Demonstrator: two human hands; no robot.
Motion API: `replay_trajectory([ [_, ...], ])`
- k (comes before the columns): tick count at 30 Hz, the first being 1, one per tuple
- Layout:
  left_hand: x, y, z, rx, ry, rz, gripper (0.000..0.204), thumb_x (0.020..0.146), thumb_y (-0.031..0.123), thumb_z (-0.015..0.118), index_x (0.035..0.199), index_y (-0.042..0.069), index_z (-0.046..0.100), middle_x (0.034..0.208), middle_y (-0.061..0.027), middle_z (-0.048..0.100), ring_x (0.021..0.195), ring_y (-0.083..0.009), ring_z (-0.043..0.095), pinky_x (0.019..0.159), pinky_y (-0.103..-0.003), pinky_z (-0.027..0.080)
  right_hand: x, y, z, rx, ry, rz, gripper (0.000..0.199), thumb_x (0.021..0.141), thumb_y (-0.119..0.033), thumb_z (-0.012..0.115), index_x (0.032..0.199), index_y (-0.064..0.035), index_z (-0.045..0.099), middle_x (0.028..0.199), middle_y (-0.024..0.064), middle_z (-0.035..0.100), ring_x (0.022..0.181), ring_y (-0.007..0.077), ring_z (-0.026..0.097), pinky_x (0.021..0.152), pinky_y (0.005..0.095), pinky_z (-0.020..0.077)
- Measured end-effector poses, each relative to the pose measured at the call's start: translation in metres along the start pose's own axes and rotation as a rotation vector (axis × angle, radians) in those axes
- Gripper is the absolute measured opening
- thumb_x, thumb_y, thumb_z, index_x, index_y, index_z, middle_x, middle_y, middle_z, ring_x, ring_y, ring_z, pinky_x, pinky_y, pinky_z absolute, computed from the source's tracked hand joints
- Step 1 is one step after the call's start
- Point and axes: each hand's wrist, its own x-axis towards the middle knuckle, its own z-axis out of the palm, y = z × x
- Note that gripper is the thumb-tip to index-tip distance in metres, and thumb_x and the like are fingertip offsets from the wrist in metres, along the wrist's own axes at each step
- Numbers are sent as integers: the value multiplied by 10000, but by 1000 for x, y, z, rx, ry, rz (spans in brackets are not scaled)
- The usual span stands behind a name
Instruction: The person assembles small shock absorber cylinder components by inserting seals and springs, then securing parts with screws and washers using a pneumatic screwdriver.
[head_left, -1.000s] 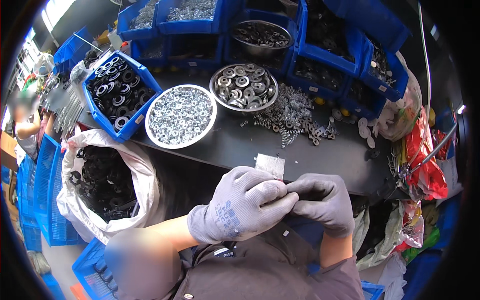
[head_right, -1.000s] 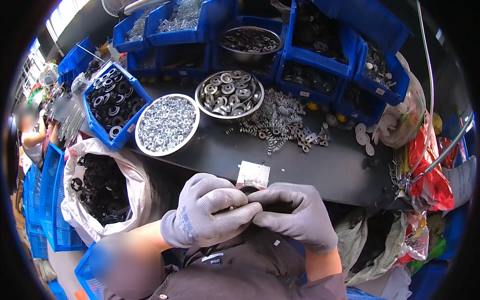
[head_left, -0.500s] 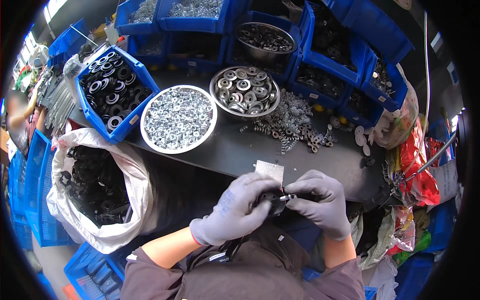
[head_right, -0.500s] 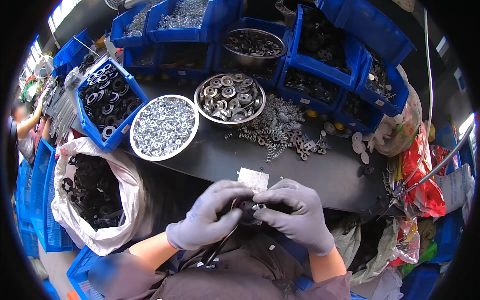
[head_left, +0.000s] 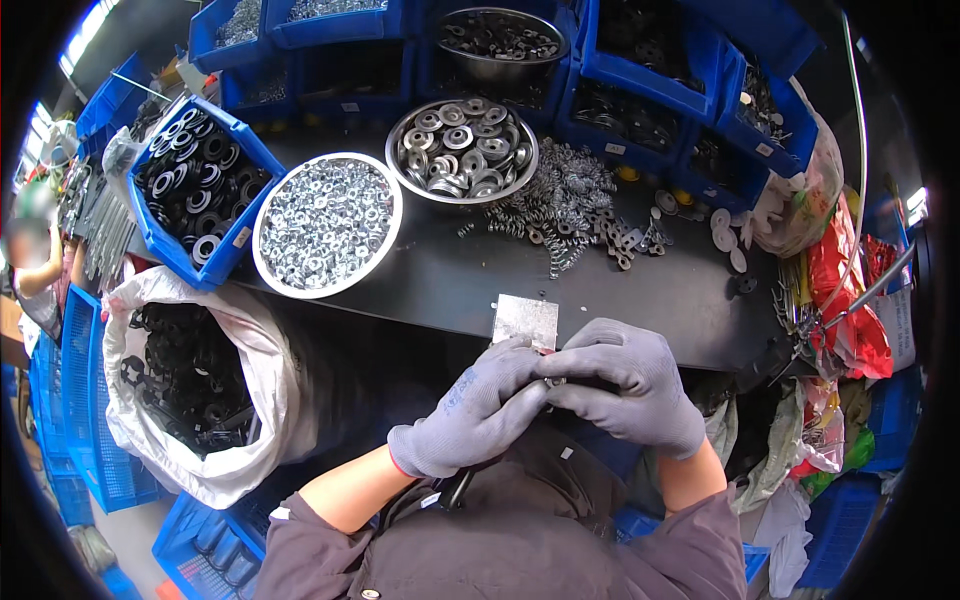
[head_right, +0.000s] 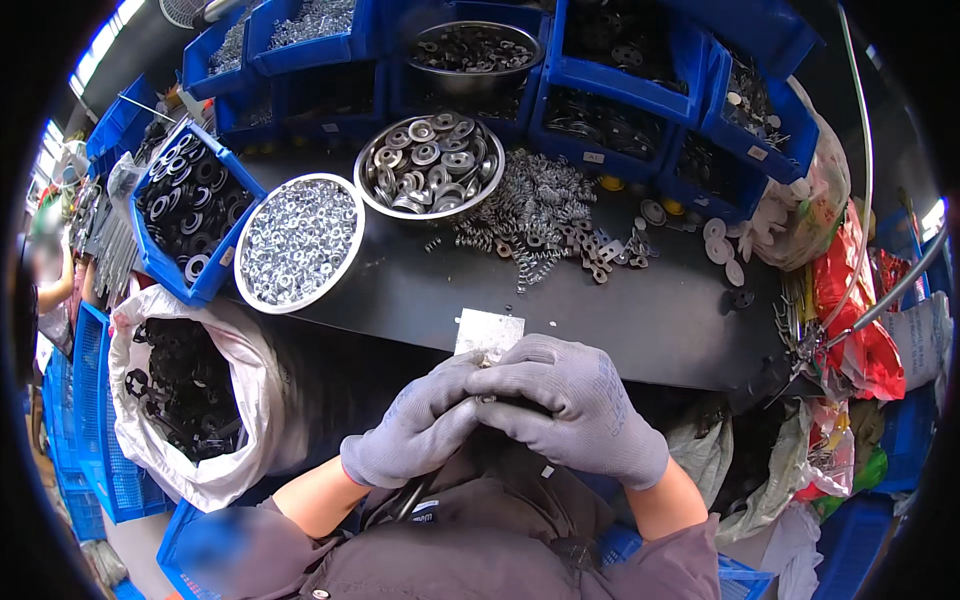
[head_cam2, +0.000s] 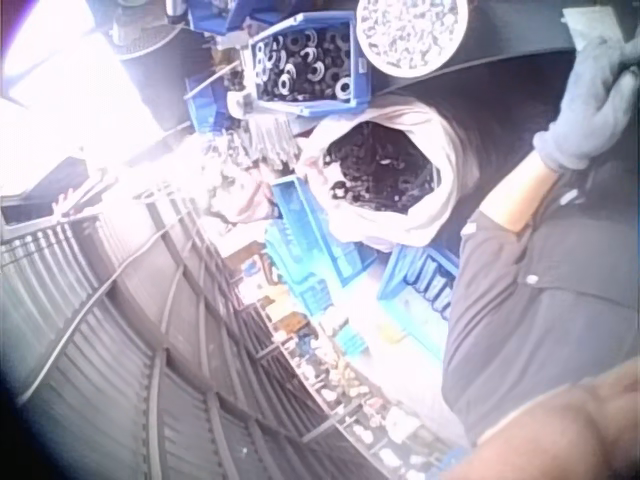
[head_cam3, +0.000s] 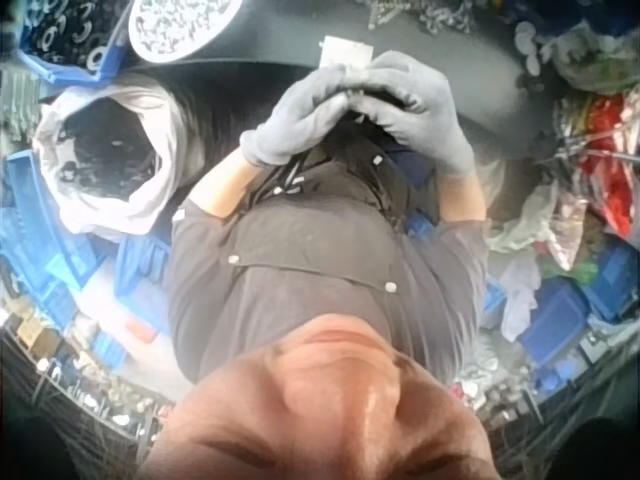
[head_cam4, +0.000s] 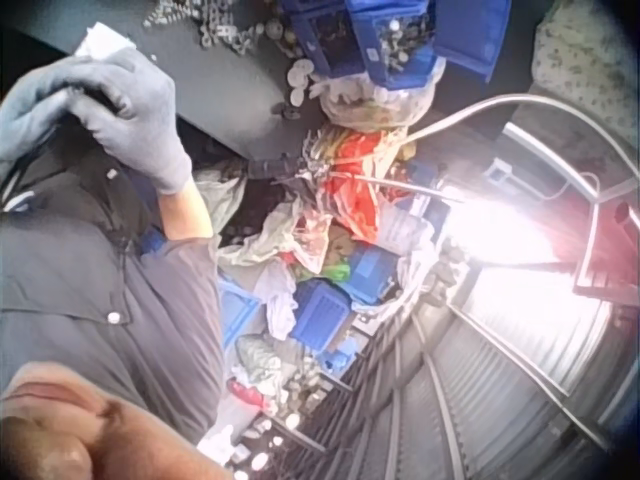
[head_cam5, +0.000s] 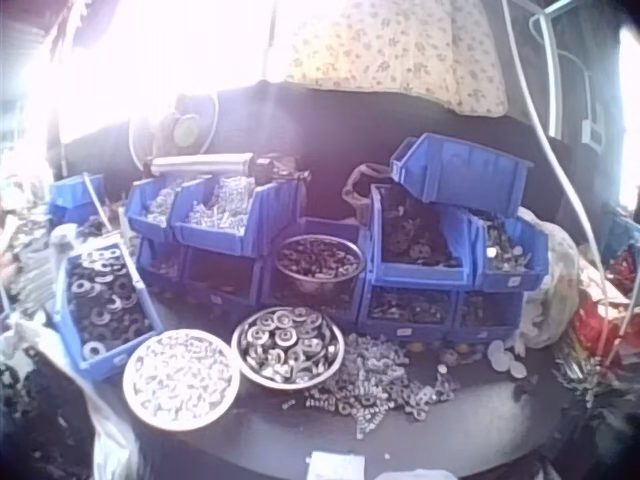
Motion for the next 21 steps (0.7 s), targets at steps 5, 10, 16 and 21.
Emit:
replay_trajectory([
  [5,-7,-9,0,-89,-64,-35,322,1020,182,488,1267,0,584,1113,-140,598,1107,-315,528,1001,-434,385,-2,11,3,52,24,-84,224,783,-102,807,995,-56,753,863,110,701,775,260,688,677,340,543],
  [10,-8,-15,-1,-104,-97,-32,379,1057,263,466,1324,21,583,1168,-128,616,1192,-323,531,1078,-446,357,0,17,0,145,-60,-84,251,788,-108,800,1032,-84,749,885,87,698,794,257,688,704,343,540],
  [16,-2,-12,3,-33,-35,27,156,1005,153,539,1067,28,608,1006,-118,606,998,-330,560,987,-448,410,10,21,-11,78,-153,-154,309,726,-71,835,1029,-87,774,882,69,705,805,217,676,707,321,524],
  [21,0,-15,-2,0,-60,74,165,1009,162,537,1080,35,614,1000,-112,612,972,-325,564,971,-445,418,12,18,-8,97,-150,-125,269,768,-121,816,1030,-101,762,899,73,699,806,240,680,701,336,523],
])
